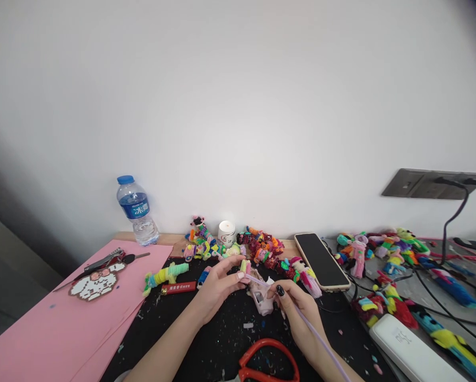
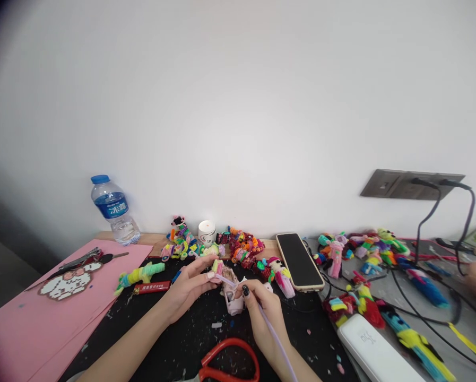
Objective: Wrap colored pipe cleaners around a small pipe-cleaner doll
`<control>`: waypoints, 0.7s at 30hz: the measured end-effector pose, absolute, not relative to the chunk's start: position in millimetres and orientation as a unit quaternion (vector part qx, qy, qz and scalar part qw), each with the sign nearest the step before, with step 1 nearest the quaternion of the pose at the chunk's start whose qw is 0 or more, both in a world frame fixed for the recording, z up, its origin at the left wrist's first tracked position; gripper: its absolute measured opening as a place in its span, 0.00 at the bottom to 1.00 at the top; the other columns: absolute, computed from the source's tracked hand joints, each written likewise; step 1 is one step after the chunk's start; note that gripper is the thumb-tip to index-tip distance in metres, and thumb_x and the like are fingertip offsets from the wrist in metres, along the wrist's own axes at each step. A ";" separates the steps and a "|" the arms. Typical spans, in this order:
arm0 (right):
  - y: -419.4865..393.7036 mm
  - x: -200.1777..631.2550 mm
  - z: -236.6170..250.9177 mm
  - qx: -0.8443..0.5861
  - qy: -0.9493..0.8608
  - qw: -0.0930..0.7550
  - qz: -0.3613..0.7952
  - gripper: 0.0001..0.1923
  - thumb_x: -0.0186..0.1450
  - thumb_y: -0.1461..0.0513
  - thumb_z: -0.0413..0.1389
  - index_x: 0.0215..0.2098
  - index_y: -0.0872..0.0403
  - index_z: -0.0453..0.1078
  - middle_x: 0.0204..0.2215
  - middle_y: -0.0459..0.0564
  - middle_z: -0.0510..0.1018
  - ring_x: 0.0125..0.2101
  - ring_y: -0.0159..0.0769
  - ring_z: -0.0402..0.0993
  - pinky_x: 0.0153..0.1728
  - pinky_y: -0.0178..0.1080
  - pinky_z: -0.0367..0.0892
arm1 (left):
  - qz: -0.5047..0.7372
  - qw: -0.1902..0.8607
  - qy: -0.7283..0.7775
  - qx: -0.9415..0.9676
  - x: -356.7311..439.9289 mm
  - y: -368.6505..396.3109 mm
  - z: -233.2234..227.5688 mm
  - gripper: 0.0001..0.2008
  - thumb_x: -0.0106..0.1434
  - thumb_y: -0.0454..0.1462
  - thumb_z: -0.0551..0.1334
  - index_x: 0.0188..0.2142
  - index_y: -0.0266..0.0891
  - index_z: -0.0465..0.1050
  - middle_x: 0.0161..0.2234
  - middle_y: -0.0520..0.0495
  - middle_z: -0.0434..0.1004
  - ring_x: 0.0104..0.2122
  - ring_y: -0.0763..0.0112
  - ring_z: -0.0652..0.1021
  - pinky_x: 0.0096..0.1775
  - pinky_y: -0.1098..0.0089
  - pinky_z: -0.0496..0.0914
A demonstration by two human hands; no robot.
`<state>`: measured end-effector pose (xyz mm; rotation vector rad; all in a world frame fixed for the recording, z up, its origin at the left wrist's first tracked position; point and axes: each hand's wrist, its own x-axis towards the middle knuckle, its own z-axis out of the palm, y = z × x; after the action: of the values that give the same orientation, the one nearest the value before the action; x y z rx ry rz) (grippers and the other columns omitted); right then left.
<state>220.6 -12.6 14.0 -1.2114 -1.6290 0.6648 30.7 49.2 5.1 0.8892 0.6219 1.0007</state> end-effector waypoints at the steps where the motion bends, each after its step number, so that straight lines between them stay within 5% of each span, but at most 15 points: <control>1: -12.4 220.6 13.4 -0.499 -0.666 0.481 0.276 0.14 0.67 0.57 0.46 0.30 0.53 0.69 0.23 0.46 0.73 0.22 0.32 0.66 0.23 0.32 0.61 | 0.455 0.742 0.282 0.404 30.7 49.2 5.0 0.18 0.55 0.34 0.65 0.47 0.40 0.70 0.44 0.46 0.70 0.36 0.71 0.74 0.41 0.67 0.68; 12: -13.3 219.4 6.8 -0.509 -0.650 0.473 0.308 0.08 0.65 0.60 0.49 0.41 0.53 0.64 0.21 0.44 0.73 0.21 0.33 0.67 0.23 0.33 0.60 | 0.409 0.762 0.251 0.434 31.7 45.0 9.9 0.17 0.54 0.32 0.66 0.44 0.39 0.71 0.44 0.46 0.69 0.40 0.66 0.74 0.42 0.65 0.69; 21: -14.7 218.7 13.2 -0.504 -0.710 0.429 0.240 0.17 0.67 0.60 0.45 0.21 0.54 0.60 0.17 0.43 0.65 0.20 0.29 0.60 0.22 0.32 0.54 | 0.373 0.767 0.256 0.455 32.7 39.0 15.6 0.18 0.54 0.32 0.66 0.45 0.38 0.70 0.43 0.44 0.72 0.37 0.68 0.75 0.41 0.66 0.68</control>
<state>218.7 -14.7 13.2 -1.2586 -1.7719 0.5999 32.7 39.0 15.6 0.9883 0.5560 0.8104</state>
